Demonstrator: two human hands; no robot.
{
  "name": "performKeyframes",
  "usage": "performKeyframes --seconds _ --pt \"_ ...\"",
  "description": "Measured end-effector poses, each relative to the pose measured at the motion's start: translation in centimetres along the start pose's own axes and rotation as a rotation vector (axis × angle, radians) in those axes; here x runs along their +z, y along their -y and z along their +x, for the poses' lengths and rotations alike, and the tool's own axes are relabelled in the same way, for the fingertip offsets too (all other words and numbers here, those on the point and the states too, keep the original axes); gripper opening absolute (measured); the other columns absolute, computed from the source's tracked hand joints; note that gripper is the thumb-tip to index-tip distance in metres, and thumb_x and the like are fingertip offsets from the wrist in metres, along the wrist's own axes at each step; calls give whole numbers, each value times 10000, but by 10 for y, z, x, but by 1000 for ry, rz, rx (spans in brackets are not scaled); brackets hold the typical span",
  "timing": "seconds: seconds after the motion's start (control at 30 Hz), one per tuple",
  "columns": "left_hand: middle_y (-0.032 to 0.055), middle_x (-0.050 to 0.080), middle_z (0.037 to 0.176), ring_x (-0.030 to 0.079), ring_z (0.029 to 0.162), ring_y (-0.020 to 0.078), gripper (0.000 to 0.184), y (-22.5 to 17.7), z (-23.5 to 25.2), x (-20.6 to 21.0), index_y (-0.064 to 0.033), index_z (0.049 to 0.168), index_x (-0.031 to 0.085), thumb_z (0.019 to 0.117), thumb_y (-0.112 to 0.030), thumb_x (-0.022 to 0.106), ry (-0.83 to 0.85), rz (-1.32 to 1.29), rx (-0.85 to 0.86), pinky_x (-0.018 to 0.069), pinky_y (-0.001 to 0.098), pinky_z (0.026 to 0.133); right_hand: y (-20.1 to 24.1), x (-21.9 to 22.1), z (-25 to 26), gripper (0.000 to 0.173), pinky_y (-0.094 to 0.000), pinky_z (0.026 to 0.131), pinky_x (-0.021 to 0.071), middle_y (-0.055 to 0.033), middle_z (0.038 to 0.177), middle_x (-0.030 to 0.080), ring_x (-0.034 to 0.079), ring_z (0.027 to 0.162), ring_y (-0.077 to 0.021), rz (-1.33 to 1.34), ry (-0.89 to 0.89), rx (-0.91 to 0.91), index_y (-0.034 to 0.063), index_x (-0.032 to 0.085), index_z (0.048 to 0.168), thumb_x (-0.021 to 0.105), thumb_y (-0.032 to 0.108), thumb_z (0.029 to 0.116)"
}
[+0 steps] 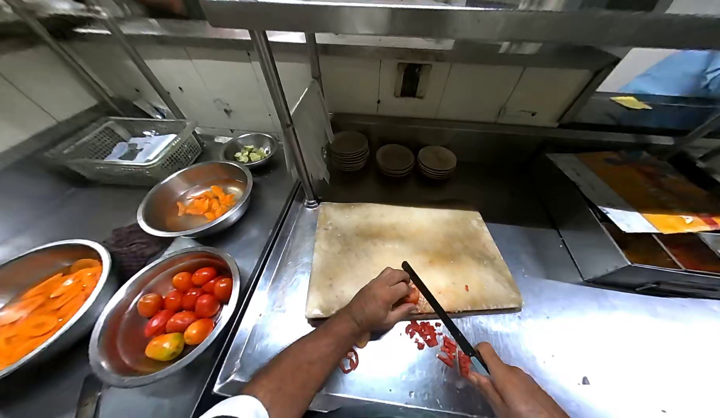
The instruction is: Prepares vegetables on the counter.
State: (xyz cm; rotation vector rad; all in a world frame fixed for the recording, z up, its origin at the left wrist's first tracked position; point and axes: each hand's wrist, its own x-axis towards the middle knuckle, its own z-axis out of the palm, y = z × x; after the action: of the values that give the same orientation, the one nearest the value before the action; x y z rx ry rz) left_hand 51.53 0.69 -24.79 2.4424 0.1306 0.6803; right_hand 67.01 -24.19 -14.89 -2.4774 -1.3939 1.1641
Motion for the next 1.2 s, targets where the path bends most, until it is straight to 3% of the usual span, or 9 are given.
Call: performKeyframes --seconds 0.13,0.33,0.43,0.53,0.73,0.93,1.1,1.2 --pt "137 676 1179 627 1172 256 248 1 0 0 -30 1011 709 1006 -264 626 -17 4 16 530 377 1016 17 -16 -11 455 -612 809 540 -251 936 693 700 906 -453 -82 58 41 19 458 1400 494 342 1081" --pt "144 677 1152 638 1143 257 244 4 0 0 -27 1026 709 1006 -258 631 -33 -8 38 531 370 1014 42 5 70 445 -551 852 554 -201 1010 671 695 943 -377 -17 58 19 69 422 1414 473 365 1086" --pt "153 679 1133 647 1135 259 239 3 -3 0 -19 1006 713 995 -250 655 -66 -2 39 540 364 1009 36 -8 39 457 -570 820 556 -205 965 684 701 912 -393 -43 48 40 79 450 1409 489 390 1076" --pt "144 691 1108 662 1108 247 228 1 -3 4 -18 969 714 987 -241 669 -95 17 48 553 358 985 31 -21 0 449 -599 808 545 -246 941 687 700 912 -441 -96 76 53 23 456 1388 504 344 1078" --pt "115 692 1098 648 1098 229 233 6 -3 5 -55 1005 739 1013 -261 631 -86 1 56 540 349 986 45 7 69 441 -556 860 553 -205 1023 674 697 957 -384 -40 61 16 69 418 1418 468 357 1088" --pt "118 703 1068 669 1071 228 200 4 -4 3 -44 953 731 995 -227 662 -124 16 58 559 347 963 30 -19 0 450 -599 798 544 -244 933 681 696 894 -441 -71 84 38 14 457 1381 511 341 1075" --pt "109 702 1076 662 1079 217 201 4 -5 6 -46 969 737 1006 -221 646 -103 -12 65 550 340 975 50 8 63 456 -571 866 548 -222 1035 673 692 971 -400 -20 81 22 60 413 1429 484 348 1083" --pt "113 701 1058 662 1068 215 193 4 -6 2 -43 971 742 1005 -208 648 -124 -16 72 544 325 980 46 2 58 461 -569 846 551 -215 999 676 694 937 -393 -14 74 11 68 434 1419 496 369 1075"
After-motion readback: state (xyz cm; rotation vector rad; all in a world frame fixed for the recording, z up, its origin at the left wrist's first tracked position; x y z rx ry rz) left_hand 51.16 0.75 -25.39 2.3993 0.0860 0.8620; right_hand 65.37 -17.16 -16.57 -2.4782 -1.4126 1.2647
